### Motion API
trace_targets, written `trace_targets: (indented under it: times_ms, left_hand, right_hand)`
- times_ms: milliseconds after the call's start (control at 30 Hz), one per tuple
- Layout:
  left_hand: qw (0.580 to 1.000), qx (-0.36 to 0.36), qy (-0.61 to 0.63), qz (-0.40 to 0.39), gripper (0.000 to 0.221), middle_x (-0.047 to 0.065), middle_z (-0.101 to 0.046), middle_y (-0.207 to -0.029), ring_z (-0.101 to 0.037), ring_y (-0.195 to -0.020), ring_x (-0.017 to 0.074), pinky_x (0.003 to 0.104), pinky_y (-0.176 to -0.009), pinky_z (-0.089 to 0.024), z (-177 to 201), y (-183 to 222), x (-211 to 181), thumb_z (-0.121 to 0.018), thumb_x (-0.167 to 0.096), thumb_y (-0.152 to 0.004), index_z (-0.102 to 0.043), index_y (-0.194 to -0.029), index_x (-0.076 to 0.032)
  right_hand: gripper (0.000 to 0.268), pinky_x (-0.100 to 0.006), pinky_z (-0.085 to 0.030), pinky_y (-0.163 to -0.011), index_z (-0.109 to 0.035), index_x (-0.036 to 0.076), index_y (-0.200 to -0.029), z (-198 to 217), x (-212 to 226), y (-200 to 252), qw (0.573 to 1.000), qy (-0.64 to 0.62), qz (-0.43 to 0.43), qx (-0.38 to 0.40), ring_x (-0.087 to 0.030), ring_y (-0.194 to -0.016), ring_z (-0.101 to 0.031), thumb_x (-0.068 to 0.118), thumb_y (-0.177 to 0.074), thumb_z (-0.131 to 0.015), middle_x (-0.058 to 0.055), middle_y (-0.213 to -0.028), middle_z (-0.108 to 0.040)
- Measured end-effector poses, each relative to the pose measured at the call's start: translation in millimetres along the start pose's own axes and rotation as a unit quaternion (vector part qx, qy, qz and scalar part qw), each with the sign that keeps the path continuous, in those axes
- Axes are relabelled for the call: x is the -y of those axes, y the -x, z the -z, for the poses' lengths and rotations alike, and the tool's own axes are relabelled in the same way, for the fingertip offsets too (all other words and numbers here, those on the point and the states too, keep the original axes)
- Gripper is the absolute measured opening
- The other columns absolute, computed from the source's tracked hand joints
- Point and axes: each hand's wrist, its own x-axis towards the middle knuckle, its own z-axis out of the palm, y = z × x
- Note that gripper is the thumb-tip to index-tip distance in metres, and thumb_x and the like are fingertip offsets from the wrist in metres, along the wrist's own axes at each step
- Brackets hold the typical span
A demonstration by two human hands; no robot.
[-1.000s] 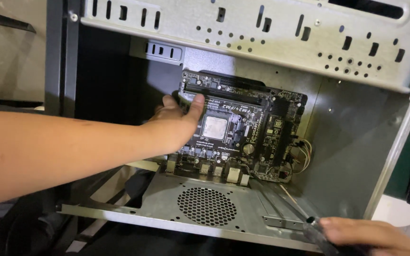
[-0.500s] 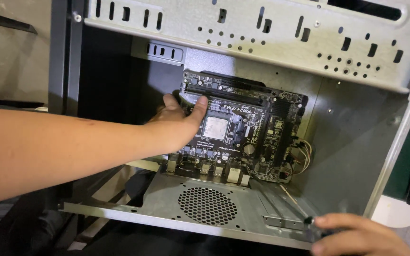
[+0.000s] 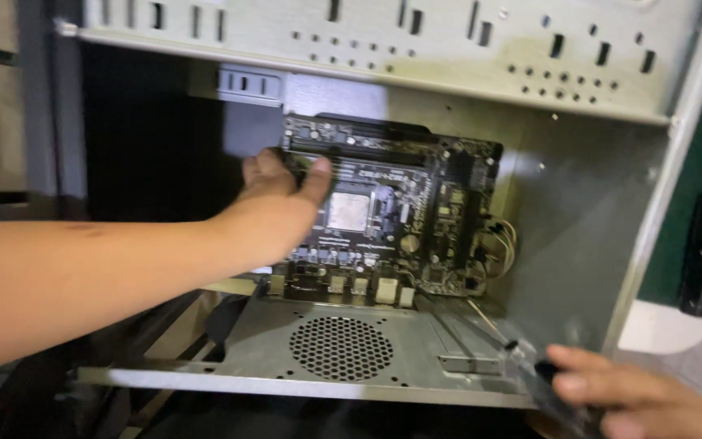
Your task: Removing a motherboard from a computer case using a screwdriver
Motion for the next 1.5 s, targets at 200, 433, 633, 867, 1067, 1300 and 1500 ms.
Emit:
trace_targets:
  times_ms: [200, 433, 633, 867, 1067, 1300, 1500]
  left_hand:
    - [0.996, -0.083, -0.017, -0.041, 0.087, 0.020, -0.024, -0.158, -0.044, -0.138, 0.0396, 0.049, -0.115, -0.034, -9, -29, 13, -0.026, -0.070, -0.095, -0.019, -0.152, -0.004]
    - [0.996, -0.085, -0.023, -0.022, 0.093, 0.019, -0.010, -0.167, -0.038, -0.143, 0.0393, 0.049, -0.117, -0.032, -9, -30, 14, -0.023, -0.070, -0.094, -0.008, -0.157, -0.002]
    - [0.996, -0.085, -0.019, -0.030, 0.093, 0.022, -0.009, -0.168, -0.035, -0.146, 0.0386, 0.048, -0.119, -0.029, -8, -29, 14, -0.025, -0.069, -0.095, -0.008, -0.157, -0.001]
    - [0.995, -0.088, -0.034, -0.043, 0.098, 0.024, -0.005, -0.168, -0.025, -0.151, 0.0380, 0.046, -0.122, -0.024, -9, -35, 18, -0.024, -0.070, -0.096, -0.002, -0.158, 0.002]
    - [0.996, -0.082, -0.032, -0.010, 0.095, 0.022, -0.005, -0.170, -0.040, -0.143, 0.0406, 0.048, -0.115, -0.036, -8, -24, 8, -0.026, -0.070, -0.096, -0.005, -0.158, -0.001]
    - [0.996, -0.081, -0.022, 0.017, 0.092, 0.020, -0.002, -0.172, -0.044, -0.140, 0.0410, 0.050, -0.113, -0.039, -6, -21, 1, -0.022, -0.069, -0.096, -0.005, -0.159, -0.005]
    - [0.997, -0.071, -0.022, 0.028, 0.096, 0.018, 0.002, -0.172, -0.035, -0.147, 0.0399, 0.048, -0.117, -0.033, -6, -19, -1, -0.019, -0.072, -0.094, 0.001, -0.162, -0.007]
  right_hand:
    - [0.030, -0.065, -0.066, -0.124, -0.049, 0.013, -0.131, -19, 1, 2, 0.979, 0.064, 0.109, -0.158, -0.032, -0.127, -0.075, 0.038, -0.119, -0.039, -0.023, -0.127, -0.068]
    - [0.033, -0.060, -0.066, -0.127, -0.049, 0.011, -0.134, -28, 17, -4, 0.980, 0.069, 0.074, -0.172, -0.029, -0.128, -0.076, 0.027, -0.105, -0.052, -0.020, -0.129, -0.068]
    - [0.032, -0.062, -0.063, -0.127, -0.051, 0.012, -0.135, -27, 23, 1, 0.983, 0.048, 0.066, -0.163, -0.040, -0.134, -0.075, 0.031, -0.110, -0.049, -0.023, -0.132, -0.070]
    - [0.031, -0.059, -0.070, -0.123, -0.053, 0.009, -0.128, -37, 27, -8, 0.974, 0.080, 0.052, -0.207, -0.030, -0.125, -0.080, 0.034, -0.112, -0.042, -0.021, -0.125, -0.072]
    - [0.027, -0.064, -0.065, -0.126, -0.049, 0.014, -0.136, -46, 11, 6, 0.967, 0.021, 0.088, -0.239, -0.042, -0.133, -0.072, 0.032, -0.118, -0.041, -0.024, -0.129, -0.067]
    - [0.036, -0.056, -0.066, -0.123, -0.051, 0.012, -0.135, -35, 23, 6, 0.979, 0.061, 0.027, -0.191, -0.043, -0.141, -0.074, 0.039, -0.114, -0.041, -0.021, -0.134, -0.070]
    - [0.039, -0.049, -0.064, -0.123, -0.053, 0.012, -0.136, -41, 33, 9, 0.980, 0.083, -0.015, -0.178, -0.037, -0.144, -0.073, 0.035, -0.106, -0.044, -0.017, -0.138, -0.072]
